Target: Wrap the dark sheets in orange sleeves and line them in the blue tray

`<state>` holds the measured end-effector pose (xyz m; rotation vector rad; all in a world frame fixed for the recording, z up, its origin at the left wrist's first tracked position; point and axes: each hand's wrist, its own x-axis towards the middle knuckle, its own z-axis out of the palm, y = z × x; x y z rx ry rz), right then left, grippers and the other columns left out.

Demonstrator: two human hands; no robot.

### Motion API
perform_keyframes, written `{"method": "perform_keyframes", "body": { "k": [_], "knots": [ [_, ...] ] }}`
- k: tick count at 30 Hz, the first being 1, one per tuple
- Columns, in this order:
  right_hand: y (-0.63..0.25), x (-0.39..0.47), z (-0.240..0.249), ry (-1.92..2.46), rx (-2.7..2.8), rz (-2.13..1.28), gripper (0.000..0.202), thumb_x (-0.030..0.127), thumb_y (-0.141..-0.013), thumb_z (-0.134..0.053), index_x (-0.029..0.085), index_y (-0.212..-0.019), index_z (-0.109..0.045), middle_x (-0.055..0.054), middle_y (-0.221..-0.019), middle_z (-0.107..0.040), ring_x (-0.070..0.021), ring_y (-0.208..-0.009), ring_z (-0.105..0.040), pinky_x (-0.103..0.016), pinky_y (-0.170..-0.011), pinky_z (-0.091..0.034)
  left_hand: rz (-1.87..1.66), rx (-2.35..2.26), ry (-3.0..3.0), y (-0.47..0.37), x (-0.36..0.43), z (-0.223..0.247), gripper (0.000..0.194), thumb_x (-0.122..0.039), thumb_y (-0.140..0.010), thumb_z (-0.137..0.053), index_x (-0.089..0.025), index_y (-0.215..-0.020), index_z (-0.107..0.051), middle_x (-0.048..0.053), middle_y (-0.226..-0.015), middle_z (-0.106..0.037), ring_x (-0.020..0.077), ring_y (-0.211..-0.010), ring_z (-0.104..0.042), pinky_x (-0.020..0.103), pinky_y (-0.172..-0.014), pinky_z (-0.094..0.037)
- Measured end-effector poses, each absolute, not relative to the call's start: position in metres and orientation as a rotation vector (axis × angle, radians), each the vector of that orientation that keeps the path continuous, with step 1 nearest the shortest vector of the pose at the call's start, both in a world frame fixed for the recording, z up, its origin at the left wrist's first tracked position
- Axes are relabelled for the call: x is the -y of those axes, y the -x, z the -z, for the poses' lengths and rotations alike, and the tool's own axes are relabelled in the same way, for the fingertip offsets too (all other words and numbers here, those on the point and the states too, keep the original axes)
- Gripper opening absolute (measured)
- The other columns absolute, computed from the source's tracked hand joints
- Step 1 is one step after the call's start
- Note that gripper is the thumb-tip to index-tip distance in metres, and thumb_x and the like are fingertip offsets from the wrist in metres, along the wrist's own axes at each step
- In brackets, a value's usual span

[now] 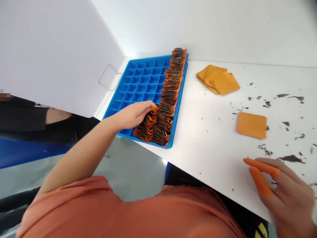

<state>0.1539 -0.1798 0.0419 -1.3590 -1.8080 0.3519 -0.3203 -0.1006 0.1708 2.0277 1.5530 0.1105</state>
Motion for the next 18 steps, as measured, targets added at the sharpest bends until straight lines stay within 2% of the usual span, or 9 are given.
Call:
{"method": "perform_keyframes", "body": {
  "k": [2,5,7,9,11,14,18],
  "knots": [
    [-0.151,0.176,-0.046,1.226,1.871,-0.303,0.028,0.026,-0.086,-0.081,0.049,-0.100,-0.083,-0.001,-0.086,-0.081,-0.0280,-0.060,-0.077,-0.043,-0.047,-0.064,-0.169,-1.658,-2.007,0.322,0.097,-0.160,0.029,-0.042,-0.111,-0.043,-0.023,-0.115,-0.065,0.009,-0.115,-0.077,0.0260,-0.102,-0.072,0.042,-0.093,-0.056],
    [-0.152,0.174,-0.042,1.098,1.882,-0.180,0.031,0.017,-0.088,-0.080,0.042,-0.107,-0.081,-0.002,-0.088,-0.080,-0.0248,-0.062,-0.077,-0.038,-0.047,-0.063,-0.555,-1.747,-1.885,0.330,0.093,-0.138,0.021,-0.042,-0.106,-0.051,-0.022,-0.105,-0.056,0.012,-0.118,-0.074,0.0258,-0.107,-0.070,0.045,-0.099,-0.057],
    [-0.152,0.175,-0.036,1.043,1.882,-0.150,0.027,0.017,-0.092,-0.079,0.038,-0.109,-0.080,-0.002,-0.091,-0.080,-0.0230,-0.067,-0.077,-0.038,-0.053,-0.064,-0.761,-1.719,-1.755,0.337,0.093,-0.126,0.023,-0.045,-0.103,-0.056,-0.022,-0.105,-0.052,0.012,-0.120,-0.074,0.0249,-0.109,-0.071,0.045,-0.102,-0.058],
    [-0.151,0.176,-0.030,1.027,1.910,-0.186,0.020,0.019,-0.097,-0.075,0.033,-0.111,-0.079,-0.002,-0.095,-0.079,-0.0212,-0.075,-0.078,-0.037,-0.065,-0.065,-0.812,-1.684,-1.704,0.342,0.096,-0.120,0.028,-0.049,-0.101,-0.058,-0.023,-0.104,-0.049,0.013,-0.120,-0.074,0.0243,-0.108,-0.072,0.044,-0.100,-0.059],
    [-0.150,0.178,-0.025,1.035,1.949,-0.237,0.015,0.020,-0.101,-0.072,0.028,-0.113,-0.077,-0.003,-0.099,-0.079,-0.0192,-0.084,-0.078,-0.035,-0.074,-0.064,-0.673,-1.653,-1.791,0.344,0.098,-0.126,0.026,-0.047,-0.100,-0.057,-0.023,-0.103,-0.049,0.014,-0.122,-0.075,0.0257,-0.113,-0.072,0.044,-0.103,-0.058],
    [-0.148,0.178,-0.022,1.016,1.971,-0.264,0.013,0.019,-0.103,-0.071,0.025,-0.114,-0.076,-0.003,-0.100,-0.077,-0.0166,-0.086,-0.075,-0.032,-0.076,-0.060,-0.190,-1.665,-1.970,0.338,0.095,-0.150,0.020,-0.033,-0.096,-0.052,-0.021,-0.109,-0.058,0.014,-0.128,-0.074,0.0279,-0.119,-0.070,0.044,-0.106,-0.057],
    [-0.147,0.176,-0.021,1.000,1.984,-0.284,0.012,0.020,-0.104,-0.070,0.024,-0.114,-0.076,-0.003,-0.102,-0.078,-0.0164,-0.086,-0.072,-0.032,-0.074,-0.058,0.402,-1.786,-2.048,0.319,0.077,-0.184,0.045,-0.020,-0.084,-0.052,-0.022,-0.124,-0.072,0.009,-0.129,-0.078,0.0289,-0.115,-0.071,0.039,-0.100,-0.056]
  ]
}}
